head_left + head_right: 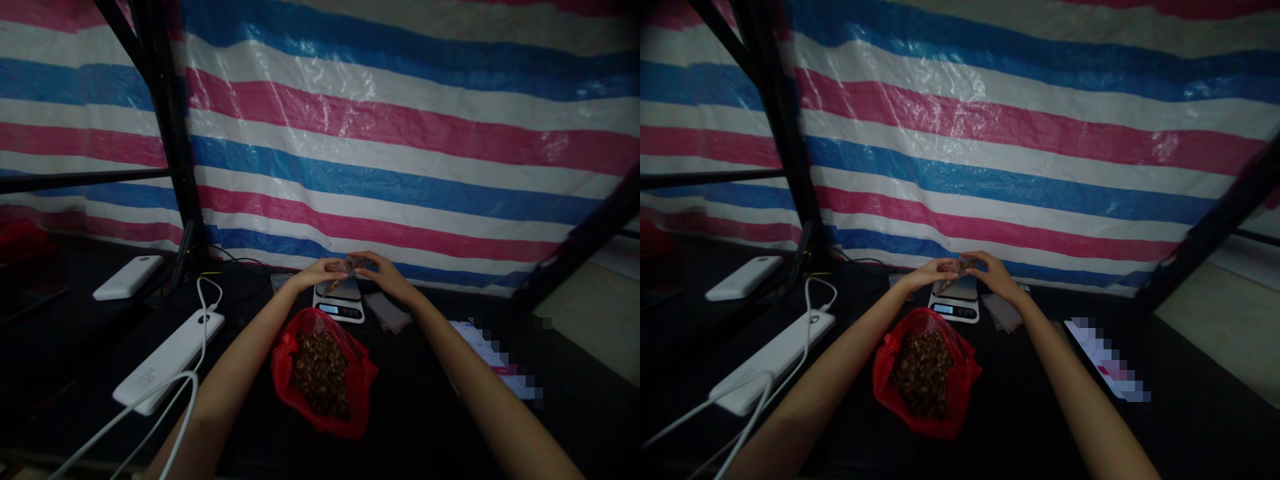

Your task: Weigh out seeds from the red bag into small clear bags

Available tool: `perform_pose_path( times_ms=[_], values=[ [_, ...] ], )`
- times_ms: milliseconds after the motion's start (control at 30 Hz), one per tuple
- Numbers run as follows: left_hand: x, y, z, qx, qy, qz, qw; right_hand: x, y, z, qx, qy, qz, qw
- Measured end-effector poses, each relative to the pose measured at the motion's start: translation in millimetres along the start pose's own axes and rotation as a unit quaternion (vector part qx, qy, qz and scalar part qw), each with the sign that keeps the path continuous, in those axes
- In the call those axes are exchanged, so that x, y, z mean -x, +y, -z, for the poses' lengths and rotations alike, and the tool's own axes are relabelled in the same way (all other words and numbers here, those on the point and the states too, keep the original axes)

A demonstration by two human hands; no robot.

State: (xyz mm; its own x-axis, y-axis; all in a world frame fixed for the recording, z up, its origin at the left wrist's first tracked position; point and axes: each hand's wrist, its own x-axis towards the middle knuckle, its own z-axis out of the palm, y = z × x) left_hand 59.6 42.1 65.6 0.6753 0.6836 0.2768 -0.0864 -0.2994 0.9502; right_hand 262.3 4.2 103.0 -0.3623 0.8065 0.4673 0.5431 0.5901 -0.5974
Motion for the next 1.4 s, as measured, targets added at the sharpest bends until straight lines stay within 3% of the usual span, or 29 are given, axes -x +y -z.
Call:
perform_pose_path(
  times_ms=[133,300,467,567,800,900,967,1133,1267,1400],
  values=[
    [2.6,4.4,-1.2,0.011,0.001,0.01,1.0,-4.4,-12.2,7.4,0.11,-0.03,0.071,0.991],
    [-1.1,-5.8,5.7,-0.015,-0.013,-0.016,1.0,-6.1,-28.3,12.7,0.263,-0.074,0.133,0.953],
    [-4.7,-14.1,11.6,-0.053,-0.025,-0.018,0.998,-4.0,-38.7,9.4,0.373,-0.082,0.17,0.909],
    [-4.1,-13.2,11.3,-0.061,-0.035,-0.017,0.997,-1.3,-39.8,8.9,0.39,-0.071,0.173,0.902],
    [-8.3,-14.5,7.5,-0.157,-0.003,-0.022,0.987,16.2,-27.3,23.5,0.327,-0.021,0.126,0.936],
    [-14.2,-21.8,7.2,-0.292,0.034,-0.013,0.956,29.5,-12.1,36.4,0.29,0.013,0.096,0.952],
    [-17.7,-27.7,7.0,-0.367,0.026,0.002,0.93,40.6,0.4,45.7,0.262,0.039,0.073,0.962],
    [-16.0,-36.3,7.2,-0.414,-0.004,-0.011,0.91,80.9,34.2,58.4,0.163,0.098,-0.01,0.982],
    [13.8,-31.5,8.6,-0.405,0.102,-0.075,0.906,121.0,61.5,58.4,0.033,0.187,-0.098,0.977],
    [71.9,-28.7,8.0,-0.458,0.192,-0.101,0.862,146.4,79.3,63.1,-0.117,0.295,-0.153,0.936]
  ],
)
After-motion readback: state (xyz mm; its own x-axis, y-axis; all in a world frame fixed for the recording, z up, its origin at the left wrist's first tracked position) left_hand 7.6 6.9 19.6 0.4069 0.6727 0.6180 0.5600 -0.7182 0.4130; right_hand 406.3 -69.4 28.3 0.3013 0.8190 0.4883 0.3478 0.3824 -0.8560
